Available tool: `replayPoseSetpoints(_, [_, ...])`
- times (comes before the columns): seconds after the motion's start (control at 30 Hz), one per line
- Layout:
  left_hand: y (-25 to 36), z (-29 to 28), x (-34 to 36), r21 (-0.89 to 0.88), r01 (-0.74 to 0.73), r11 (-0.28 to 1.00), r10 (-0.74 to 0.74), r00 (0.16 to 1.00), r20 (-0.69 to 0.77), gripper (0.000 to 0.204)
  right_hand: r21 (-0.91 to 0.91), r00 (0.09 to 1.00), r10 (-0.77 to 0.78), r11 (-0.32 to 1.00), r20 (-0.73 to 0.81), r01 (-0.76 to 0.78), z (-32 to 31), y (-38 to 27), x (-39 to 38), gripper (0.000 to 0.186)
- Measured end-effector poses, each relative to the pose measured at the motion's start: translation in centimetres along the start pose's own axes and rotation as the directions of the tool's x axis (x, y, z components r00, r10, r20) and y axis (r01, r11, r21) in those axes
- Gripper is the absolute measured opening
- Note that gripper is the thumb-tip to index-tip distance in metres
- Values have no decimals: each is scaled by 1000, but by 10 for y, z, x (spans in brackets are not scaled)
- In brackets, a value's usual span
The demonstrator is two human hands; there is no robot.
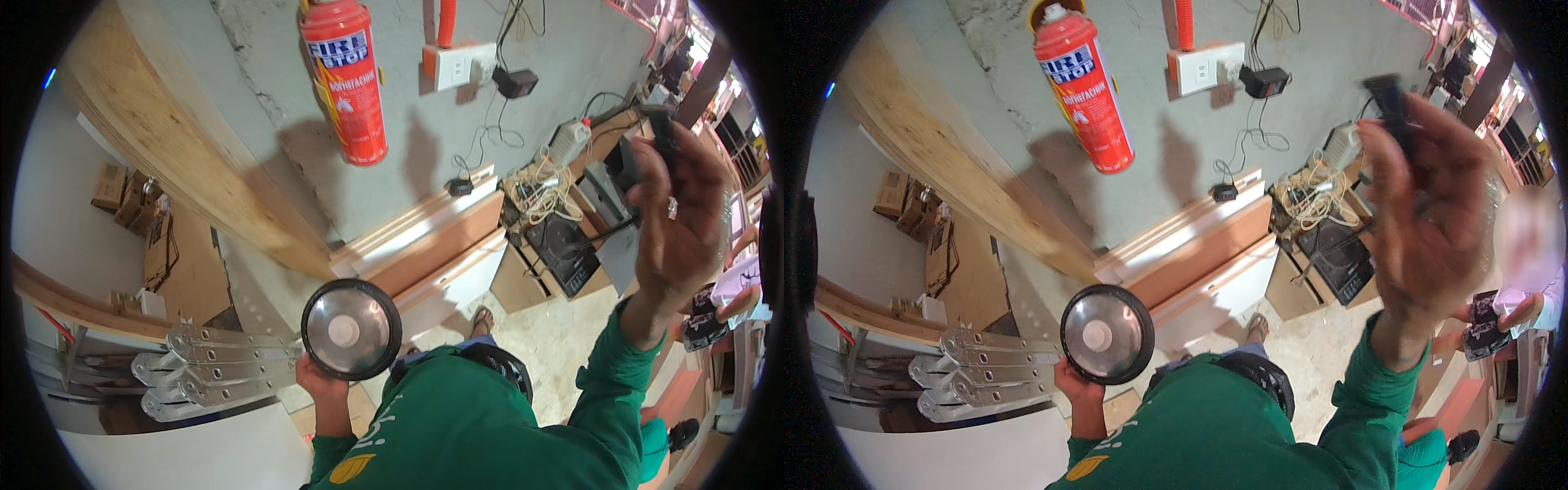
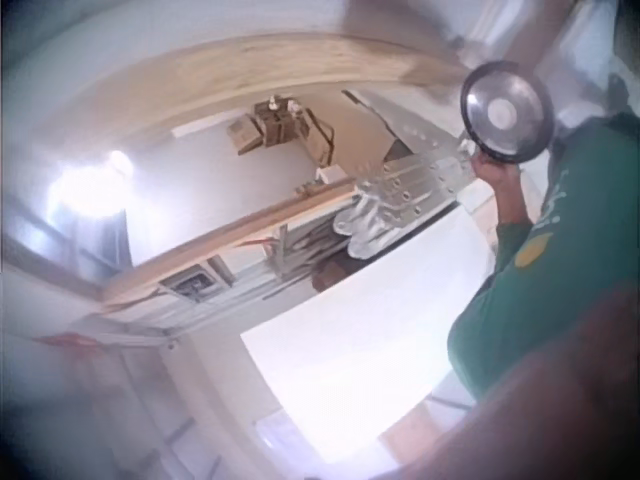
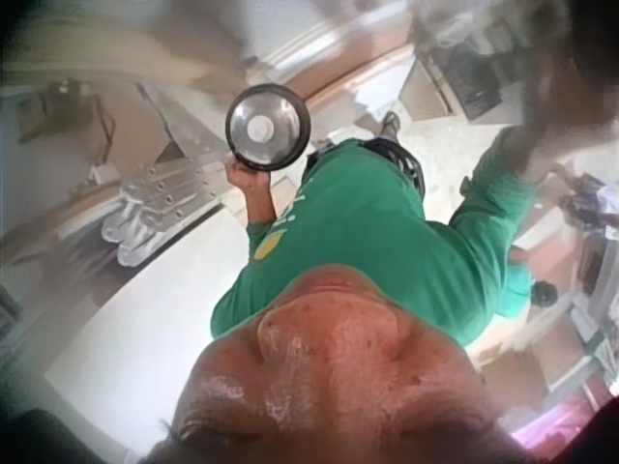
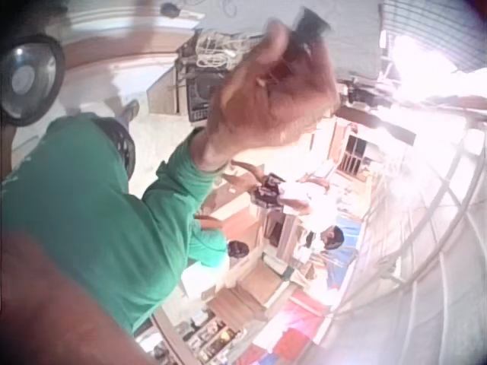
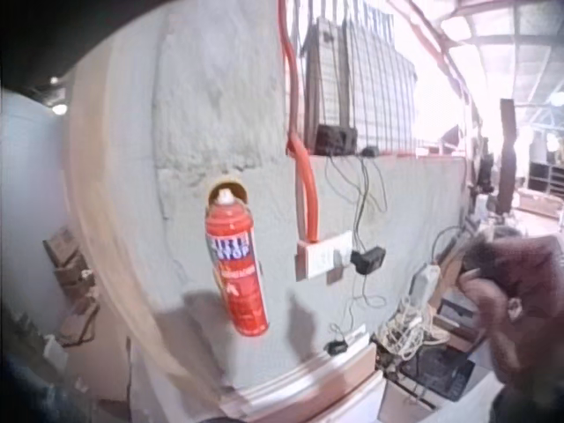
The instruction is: The person washes a small pot in a sink, places a lid on it, and then walks to a wall station to plug in several power adapters and manage cords.
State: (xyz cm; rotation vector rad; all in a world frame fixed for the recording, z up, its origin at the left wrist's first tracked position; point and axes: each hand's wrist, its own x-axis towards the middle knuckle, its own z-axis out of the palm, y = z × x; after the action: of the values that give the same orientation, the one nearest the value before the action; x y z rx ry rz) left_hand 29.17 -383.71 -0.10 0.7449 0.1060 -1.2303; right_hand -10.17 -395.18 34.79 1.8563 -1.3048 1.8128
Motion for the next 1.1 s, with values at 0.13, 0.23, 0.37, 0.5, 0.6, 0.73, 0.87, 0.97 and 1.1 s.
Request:
replayPoseSetpoints(0.13, [1,-11,-3,-76,-15,997,14,1000,-12,51,-237,969,-248,943,-22,236,45,-6,24,23])
replayPoseSetpoints(0.23, [6,-13,-6,-74,-30,997,27,999,-36,48,-255,984,-128,954,124,156,77,19,31,24])
replayPoseSetpoints(0.37, [11,-20,-3,-82,-52,995,47,997,-68,46,-278,972,-131,943,196,184,121,62,16,18])
replayPoseSetpoints(0.5, [15,-24,0,-71,-52,996,47,997,-68,46,-410,920,-297,829,254,381,153,97,9,14])
replayPoseSetpoints(0.6, [17,-24,0,-103,-37,994,28,996,-90,44,-430,872,-342,768,350,474,160,106,19,16])
replayPoseSetpoints(0.73, [15,-29,4,-112,-25,993,19,998,-54,47,-435,843,-352,737,406,517,170,109,26,16])
replayPoseSetpoints(0.87, [10,-20,4,-113,-13,994,10,1000,-26,52,-398,840,-353,759,412,515,172,114,28,18])
replayPoseSetpoints(0.97, [9,-20,5,-118,3,993,-3,1000,-5,51,-389,831,-367,754,418,529,173,112,30,17])
replayPoseSetpoints(1.1, [9,-14,8,-128,-1,992,2,1000,13,51,-389,807,-397,725,438,568,180,111,34,17])
